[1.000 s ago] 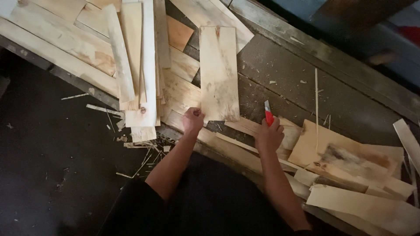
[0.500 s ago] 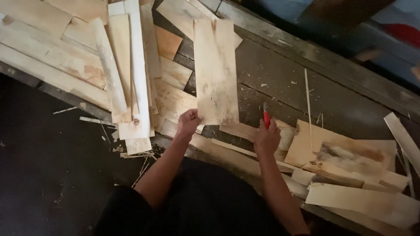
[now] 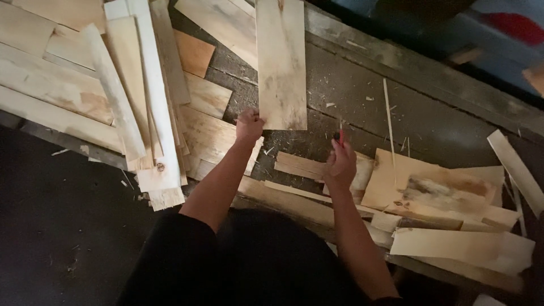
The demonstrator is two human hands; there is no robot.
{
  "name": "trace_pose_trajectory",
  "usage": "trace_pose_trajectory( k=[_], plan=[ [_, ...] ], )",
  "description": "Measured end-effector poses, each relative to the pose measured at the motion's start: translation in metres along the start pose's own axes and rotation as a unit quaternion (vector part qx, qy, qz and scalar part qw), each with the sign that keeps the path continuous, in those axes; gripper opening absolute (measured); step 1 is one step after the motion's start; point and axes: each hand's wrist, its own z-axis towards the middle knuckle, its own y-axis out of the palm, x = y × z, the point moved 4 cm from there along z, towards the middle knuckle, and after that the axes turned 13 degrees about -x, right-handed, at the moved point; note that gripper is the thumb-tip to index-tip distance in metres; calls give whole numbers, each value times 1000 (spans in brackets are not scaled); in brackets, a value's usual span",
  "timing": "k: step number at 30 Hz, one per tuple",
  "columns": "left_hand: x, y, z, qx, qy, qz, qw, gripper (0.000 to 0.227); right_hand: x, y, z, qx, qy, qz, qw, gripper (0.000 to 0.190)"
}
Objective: Sorting and trimming thin wood slats using a utility knife in a workshop.
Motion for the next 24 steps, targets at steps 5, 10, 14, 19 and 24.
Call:
trace_pose_trajectory(
  k=[5, 10, 14, 19, 24],
  plan=[
    [37, -7, -35, 123, 85, 178, 973, 31, -11, 10, 22, -25, -14, 117, 993, 33],
    [48, 37, -43, 126, 189, 324, 918, 23, -44, 5, 52, -123, 31, 162, 979, 40],
    [57, 79, -43, -104, 230, 490, 834, 53, -56, 18, 67, -163, 45, 147, 975, 54],
    [29, 102, -31, -143, 291, 582, 746, 68, -67, 19, 74, -131, -28, 146, 980, 64],
    [28, 104, -26, -104, 276, 659, 692, 68, -55, 38, 81, -149, -1, 136, 979, 60]
  ],
)
